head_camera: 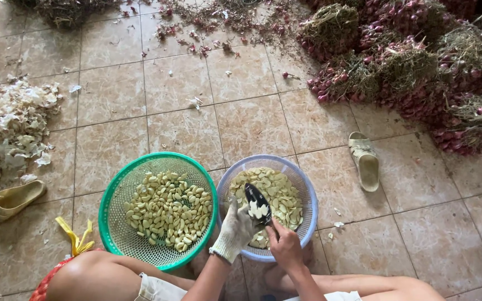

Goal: Cleaning and sorting garlic cloves using a small tool and transferring them between baskets

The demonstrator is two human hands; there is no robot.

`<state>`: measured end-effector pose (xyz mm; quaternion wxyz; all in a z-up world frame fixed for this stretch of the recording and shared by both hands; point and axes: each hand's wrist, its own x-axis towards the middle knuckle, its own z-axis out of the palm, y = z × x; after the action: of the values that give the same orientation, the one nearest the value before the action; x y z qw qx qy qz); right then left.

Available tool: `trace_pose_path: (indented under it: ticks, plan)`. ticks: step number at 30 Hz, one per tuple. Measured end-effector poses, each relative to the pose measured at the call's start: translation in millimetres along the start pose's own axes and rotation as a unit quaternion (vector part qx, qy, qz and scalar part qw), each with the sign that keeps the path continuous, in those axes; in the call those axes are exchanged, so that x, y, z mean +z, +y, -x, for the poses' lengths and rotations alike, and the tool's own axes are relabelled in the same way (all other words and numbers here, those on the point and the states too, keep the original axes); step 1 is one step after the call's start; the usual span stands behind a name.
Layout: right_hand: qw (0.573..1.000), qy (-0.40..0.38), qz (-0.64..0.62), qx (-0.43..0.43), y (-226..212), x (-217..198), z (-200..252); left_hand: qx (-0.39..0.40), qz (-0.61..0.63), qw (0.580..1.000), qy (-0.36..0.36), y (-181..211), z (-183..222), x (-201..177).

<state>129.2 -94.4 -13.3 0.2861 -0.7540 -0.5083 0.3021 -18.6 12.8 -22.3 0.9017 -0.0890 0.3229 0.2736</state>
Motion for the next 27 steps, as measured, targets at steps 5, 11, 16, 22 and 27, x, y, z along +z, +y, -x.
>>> trace_pose_path:
  ticks: [5, 11, 16, 22, 27]
  plan:
    - [0.996, 0.077, 0.046, -0.027, 5.8, -4.4, -3.4, 0.059, -0.359, 0.912, 0.188, -6.5, 51.0, 81.3]
    - [0.982, 0.138, 0.127, -0.038, -0.4, -14.0, -0.6, 0.185, -0.640, 0.733, 0.134, 1.2, -5.8, 18.6]
    - [0.987, 0.100, 0.126, -0.006, -7.0, -18.5, -0.6, 0.210, -0.682, 0.690, 0.126, -4.2, 3.4, 19.9]
    - [0.983, 0.117, 0.131, -0.046, 28.5, -4.6, -5.7, 0.295, -0.803, 0.494, 0.155, -5.4, -17.6, -24.9]
    - [0.970, 0.170, 0.166, -0.048, 36.6, 2.6, -8.7, 0.482, -0.712, 0.481, 0.171, 48.2, 12.7, -44.9]
